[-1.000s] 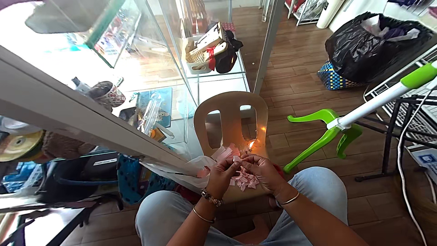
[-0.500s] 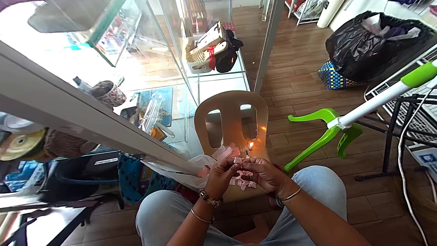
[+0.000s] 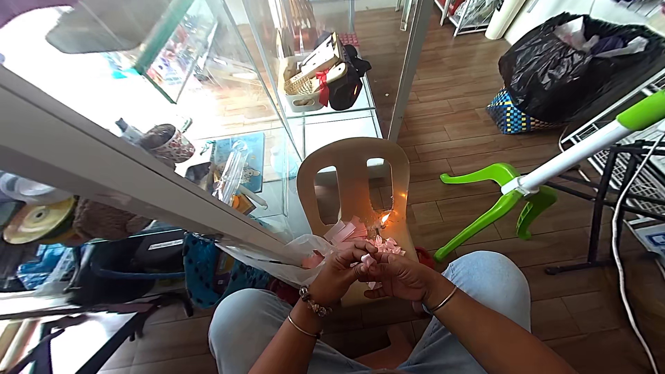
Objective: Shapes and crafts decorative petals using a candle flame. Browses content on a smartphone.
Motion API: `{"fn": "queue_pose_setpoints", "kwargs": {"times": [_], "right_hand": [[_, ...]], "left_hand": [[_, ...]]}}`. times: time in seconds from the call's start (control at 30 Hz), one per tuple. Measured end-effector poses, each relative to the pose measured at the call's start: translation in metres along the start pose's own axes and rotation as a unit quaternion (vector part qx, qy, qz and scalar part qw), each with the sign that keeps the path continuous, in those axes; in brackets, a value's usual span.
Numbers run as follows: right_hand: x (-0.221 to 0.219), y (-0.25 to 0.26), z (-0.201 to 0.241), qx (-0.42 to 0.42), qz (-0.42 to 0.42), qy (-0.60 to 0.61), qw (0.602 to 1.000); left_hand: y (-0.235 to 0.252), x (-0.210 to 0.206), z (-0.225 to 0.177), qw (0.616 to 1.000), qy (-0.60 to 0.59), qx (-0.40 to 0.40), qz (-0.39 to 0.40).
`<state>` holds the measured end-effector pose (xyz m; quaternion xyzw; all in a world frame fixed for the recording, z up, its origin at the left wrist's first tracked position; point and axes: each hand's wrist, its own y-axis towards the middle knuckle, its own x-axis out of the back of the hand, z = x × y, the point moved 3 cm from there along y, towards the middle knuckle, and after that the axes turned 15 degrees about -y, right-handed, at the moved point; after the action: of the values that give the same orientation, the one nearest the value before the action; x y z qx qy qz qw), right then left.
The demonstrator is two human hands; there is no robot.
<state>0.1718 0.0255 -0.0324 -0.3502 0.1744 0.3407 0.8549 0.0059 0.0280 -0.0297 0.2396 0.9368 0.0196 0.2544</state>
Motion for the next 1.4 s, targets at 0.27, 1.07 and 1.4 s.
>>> {"fn": "queue_pose_setpoints", "kwargs": {"times": [0.27, 1.07, 1.4], "right_hand": [[0.002, -0.006, 0.017, 0.114, -0.120, -0.057, 0.985], [0.014, -0.008, 0.013, 0.456, -0.337, -0.566, 0.598], [0.011, -0.008, 0.011, 0.475, -0.341, -0.586, 0.560]], "left_hand": [[0.005, -0.001, 0.006, 0.993, -0.053, -0.047, -0.095], [0.013, -0.012, 0.001, 0.968, -0.039, 0.070, -0.240], [0.011, -0.013, -0.002, 0.956, -0.030, 0.082, -0.280]]}}
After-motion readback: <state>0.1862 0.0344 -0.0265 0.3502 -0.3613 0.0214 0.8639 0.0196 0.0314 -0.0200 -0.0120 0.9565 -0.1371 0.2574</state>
